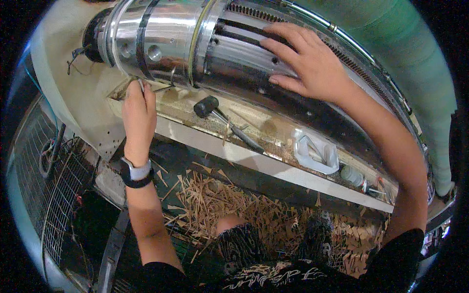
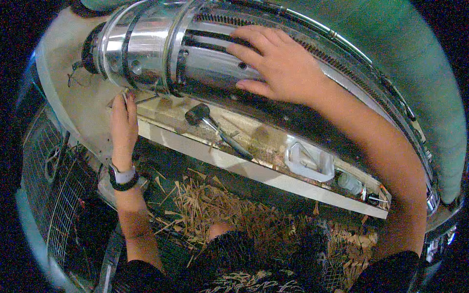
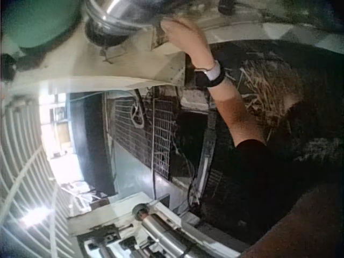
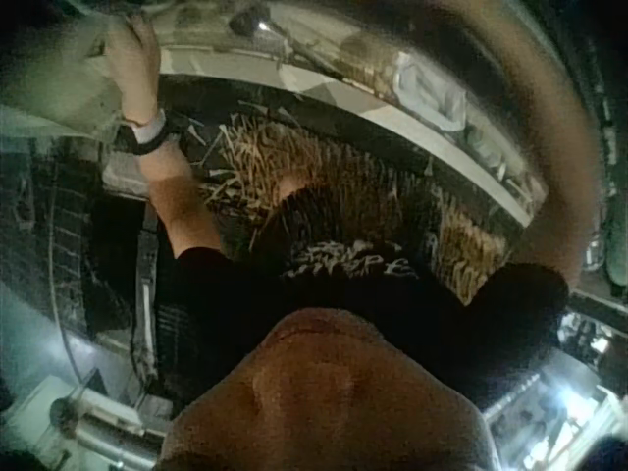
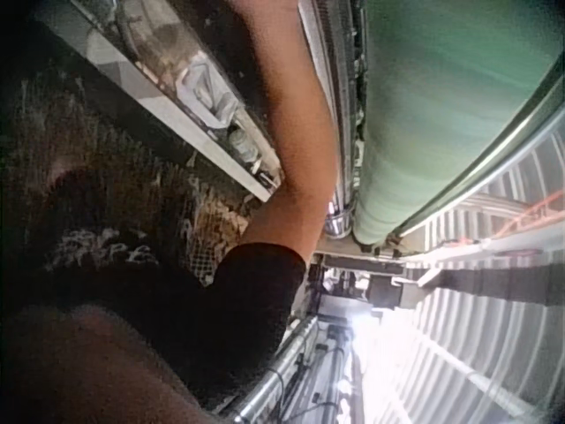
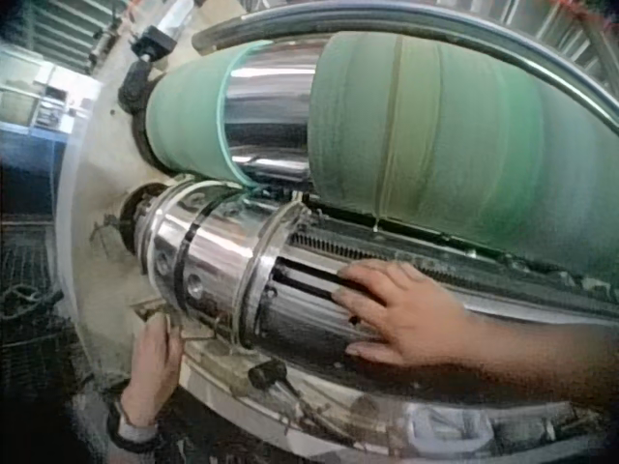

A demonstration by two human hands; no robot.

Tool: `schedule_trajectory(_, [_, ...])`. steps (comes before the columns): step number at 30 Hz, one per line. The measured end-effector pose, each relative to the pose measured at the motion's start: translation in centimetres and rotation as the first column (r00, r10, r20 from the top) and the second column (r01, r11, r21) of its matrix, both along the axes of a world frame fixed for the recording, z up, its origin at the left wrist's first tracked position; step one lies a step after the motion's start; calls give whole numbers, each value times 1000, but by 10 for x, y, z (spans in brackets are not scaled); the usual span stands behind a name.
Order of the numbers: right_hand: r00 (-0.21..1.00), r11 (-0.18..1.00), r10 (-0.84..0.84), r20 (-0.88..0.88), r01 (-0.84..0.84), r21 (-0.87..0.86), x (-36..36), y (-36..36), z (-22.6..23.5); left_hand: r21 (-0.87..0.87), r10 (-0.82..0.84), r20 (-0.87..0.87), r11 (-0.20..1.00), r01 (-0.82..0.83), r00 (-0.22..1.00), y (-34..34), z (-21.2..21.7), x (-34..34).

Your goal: The person sits on the floor of a workshop and uses a wrench to tighten bolts on a large cylindrical metal machine. They also use a hammer to tap a component into place and handle a piece of cardboard at the beginning.

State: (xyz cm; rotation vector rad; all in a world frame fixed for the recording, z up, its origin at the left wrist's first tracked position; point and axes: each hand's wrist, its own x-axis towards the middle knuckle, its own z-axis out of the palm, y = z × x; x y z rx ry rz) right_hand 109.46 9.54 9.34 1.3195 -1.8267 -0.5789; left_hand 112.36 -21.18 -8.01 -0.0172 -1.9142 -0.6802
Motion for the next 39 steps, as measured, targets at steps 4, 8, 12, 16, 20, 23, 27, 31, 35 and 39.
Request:
schedule_trajectory(4, [999,999,47,-23,-47,-7,-2,0,0,-272,-94,125,954,126,988,-23,9,1])
schedule_trajectory(8, [998,998,57,-24,-57,-28,-2,3,-2,-497,-159,147,841,212,976,-38,24,7])
schedule_trajectory(12, [998,998,55,-31,-55,-11,-6,5,-2,-486,-142,148,852,197,979,-30,20,6])
schedule_trajectory(16, [996,995,86,-20,-87,-40,-2,1,-1,63,-398,23,916,396,917,-23,-4,4])
schedule_trajectory(20, [995,995,88,-42,-90,-42,-4,4,-2,431,-459,-313,712,555,831,13,-32,-15])
schedule_trajectory(23, [994,994,103,-46,-105,-36,-6,1,-4,484,-383,-565,563,670,730,36,-37,-27])
schedule_trajectory(27, [1000,1000,16,-20,-16,7,-4,-2,-1,429,-1,-508,867,254,861,26,-26,-24])
schedule_trajectory(31, [1000,1000,-21,-4,21,1,0,-2,0,472,-192,-648,658,586,737,8,-6,2])
schedule_trajectory(35, [999,1000,-30,17,30,0,5,-5,0,220,-205,-25,954,205,978,-4,-55,-10])
schedule_trajectory(39, [999,1000,-31,45,31,4,10,-10,3,73,-304,-134,946,315,943,-6,-69,-35])
